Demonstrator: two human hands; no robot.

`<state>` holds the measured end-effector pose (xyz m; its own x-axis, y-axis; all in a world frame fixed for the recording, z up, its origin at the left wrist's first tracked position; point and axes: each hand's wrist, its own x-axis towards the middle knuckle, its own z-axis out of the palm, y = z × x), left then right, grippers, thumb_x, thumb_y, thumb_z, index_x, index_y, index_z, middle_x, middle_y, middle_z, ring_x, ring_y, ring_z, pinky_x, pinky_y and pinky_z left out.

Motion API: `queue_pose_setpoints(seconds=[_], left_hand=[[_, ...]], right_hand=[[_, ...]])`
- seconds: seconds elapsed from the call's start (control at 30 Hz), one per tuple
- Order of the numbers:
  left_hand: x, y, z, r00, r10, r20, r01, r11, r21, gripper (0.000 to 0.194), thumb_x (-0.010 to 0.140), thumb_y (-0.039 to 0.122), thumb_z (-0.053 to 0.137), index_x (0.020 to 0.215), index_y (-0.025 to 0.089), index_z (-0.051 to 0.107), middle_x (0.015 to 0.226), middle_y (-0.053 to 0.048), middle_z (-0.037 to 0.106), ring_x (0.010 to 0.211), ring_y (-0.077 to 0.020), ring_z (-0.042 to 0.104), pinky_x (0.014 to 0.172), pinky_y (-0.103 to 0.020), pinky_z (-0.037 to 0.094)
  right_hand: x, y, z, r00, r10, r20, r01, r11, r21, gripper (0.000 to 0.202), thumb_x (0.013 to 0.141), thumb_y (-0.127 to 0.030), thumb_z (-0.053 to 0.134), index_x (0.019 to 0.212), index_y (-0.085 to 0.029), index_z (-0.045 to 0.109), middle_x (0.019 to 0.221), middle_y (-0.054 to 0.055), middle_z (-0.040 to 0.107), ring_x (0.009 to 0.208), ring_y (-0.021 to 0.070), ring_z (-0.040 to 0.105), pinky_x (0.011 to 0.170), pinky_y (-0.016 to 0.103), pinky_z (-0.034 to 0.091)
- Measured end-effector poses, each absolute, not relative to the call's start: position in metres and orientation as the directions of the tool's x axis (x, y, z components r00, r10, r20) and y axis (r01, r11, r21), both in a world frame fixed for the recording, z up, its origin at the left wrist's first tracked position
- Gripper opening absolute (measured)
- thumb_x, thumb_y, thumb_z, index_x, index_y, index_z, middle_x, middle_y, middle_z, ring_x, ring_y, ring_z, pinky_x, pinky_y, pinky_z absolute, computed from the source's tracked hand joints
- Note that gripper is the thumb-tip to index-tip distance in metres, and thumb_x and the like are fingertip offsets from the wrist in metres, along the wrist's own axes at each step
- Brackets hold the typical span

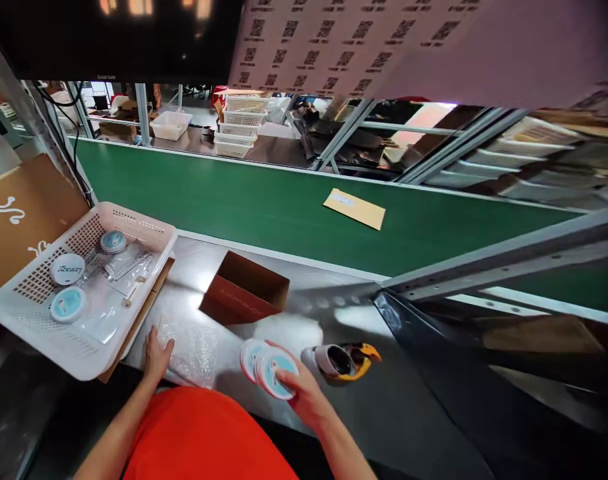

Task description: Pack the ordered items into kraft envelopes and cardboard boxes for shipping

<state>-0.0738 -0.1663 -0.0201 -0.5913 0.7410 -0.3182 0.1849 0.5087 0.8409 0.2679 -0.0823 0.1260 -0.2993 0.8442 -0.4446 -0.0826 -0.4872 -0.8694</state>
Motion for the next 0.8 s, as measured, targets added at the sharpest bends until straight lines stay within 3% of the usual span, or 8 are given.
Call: queue_pose_setpoints(seconds=[0.1, 0.17, 0.3, 0.37, 0.47, 0.53, 0.63, 0.8], left_hand=[[-0.064, -0.169, -0.013, -0.619, 0.777, -0.112, 0.503, 0.503, 0.703, 0.055, 0.087, 0.023, 0.065, 0.142, 0.015, 0.062, 0.156, -0.020, 0.055, 0.148, -0.0379, 0.049, 0.123, -0.053, 0.039], [-0.049, -0.169, -0.005, -0.427, 0.904, -0.039, 0.730, 0.370, 0.575, 0.038, 0.093, 0.020, 0.057, 0.128, 0.019, 0.072, 0.142, -0.015, 0.065, 0.135, -0.0329, 0.060, 0.116, -0.048, 0.046], [0.001, -0.156, 0.014, 0.009, 0.968, -0.252, 0.880, 0.112, 0.461, 0.027, 0.099, 0.038, 0.059, 0.110, 0.019, 0.075, 0.116, -0.013, 0.073, 0.111, -0.0274, 0.070, 0.102, -0.038, 0.053], [0.027, -0.144, 0.019, -0.007, 0.926, -0.376, 0.908, 0.163, 0.385, 0.044, 0.093, 0.050, 0.069, 0.120, 0.015, 0.072, 0.125, -0.018, 0.071, 0.119, -0.0337, 0.068, 0.103, -0.041, 0.052], [0.047, -0.128, 0.017, -0.120, 0.872, -0.474, 0.900, 0.298, 0.320, 0.050, 0.088, 0.039, 0.076, 0.129, 0.009, 0.068, 0.127, -0.024, 0.071, 0.118, -0.0382, 0.070, 0.101, -0.045, 0.052], [0.043, -0.125, 0.013, -0.156, 0.861, -0.483, 0.877, 0.346, 0.334, 0.033, 0.091, 0.024, 0.070, 0.120, 0.010, 0.072, 0.116, -0.022, 0.075, 0.109, -0.0352, 0.073, 0.097, -0.043, 0.053], [0.022, -0.131, 0.012, -0.172, 0.867, -0.467, 0.818, 0.390, 0.423, 0.017, 0.096, 0.020, 0.060, 0.099, 0.016, 0.077, 0.100, -0.016, 0.079, 0.099, -0.0307, 0.075, 0.091, -0.040, 0.053], [-0.002, -0.146, 0.019, -0.170, 0.891, -0.420, 0.658, 0.420, 0.626, 0.011, 0.085, 0.022, 0.072, 0.074, 0.021, 0.074, 0.076, -0.004, 0.077, 0.081, -0.0220, 0.072, 0.078, -0.029, 0.050]], right_hand=[[0.295, -0.124, 0.054, -0.033, 0.815, -0.579, -0.201, -0.573, -0.795, 0.071, 0.053, -0.039, 0.091, 0.119, -0.019, 0.076, 0.095, 0.007, 0.081, 0.081, 0.0261, 0.073, 0.073, 0.037, 0.059], [0.300, -0.139, 0.018, 0.139, 0.788, -0.600, -0.214, -0.567, -0.795, 0.067, 0.049, -0.037, 0.090, 0.112, -0.019, 0.077, 0.089, 0.005, 0.081, 0.082, 0.0286, 0.074, 0.077, 0.040, 0.061], [0.297, -0.141, -0.020, 0.334, 0.750, -0.571, -0.192, -0.539, -0.820, 0.062, 0.048, -0.041, 0.082, 0.106, -0.021, 0.076, 0.084, 0.003, 0.080, 0.088, 0.0320, 0.076, 0.085, 0.043, 0.063], [0.296, -0.136, -0.027, 0.348, 0.765, -0.542, -0.107, -0.542, -0.833, 0.068, 0.051, -0.045, 0.080, 0.114, -0.020, 0.075, 0.094, 0.005, 0.081, 0.098, 0.0342, 0.077, 0.091, 0.046, 0.063], [0.298, -0.129, -0.028, 0.301, 0.821, -0.485, 0.142, -0.541, -0.829, 0.079, 0.053, -0.047, 0.077, 0.126, -0.019, 0.071, 0.121, 0.013, 0.079, 0.117, 0.0369, 0.072, 0.107, 0.049, 0.056], [0.297, -0.127, -0.027, 0.249, 0.836, -0.488, 0.221, -0.540, -0.812, 0.081, 0.050, -0.043, 0.077, 0.126, -0.017, 0.071, 0.131, 0.017, 0.076, 0.122, 0.0381, 0.070, 0.112, 0.050, 0.052], [0.292, -0.132, -0.018, 0.177, 0.827, -0.533, 0.177, -0.560, -0.810, 0.077, 0.047, -0.036, 0.081, 0.121, -0.016, 0.072, 0.122, 0.015, 0.078, 0.116, 0.0375, 0.072, 0.109, 0.050, 0.054], [0.269, -0.148, 0.023, -0.101, 0.811, -0.576, -0.239, -0.582, -0.777, 0.068, 0.055, -0.038, 0.088, 0.119, -0.021, 0.072, 0.103, 0.007, 0.081, 0.094, 0.0303, 0.075, 0.088, 0.043, 0.060]])
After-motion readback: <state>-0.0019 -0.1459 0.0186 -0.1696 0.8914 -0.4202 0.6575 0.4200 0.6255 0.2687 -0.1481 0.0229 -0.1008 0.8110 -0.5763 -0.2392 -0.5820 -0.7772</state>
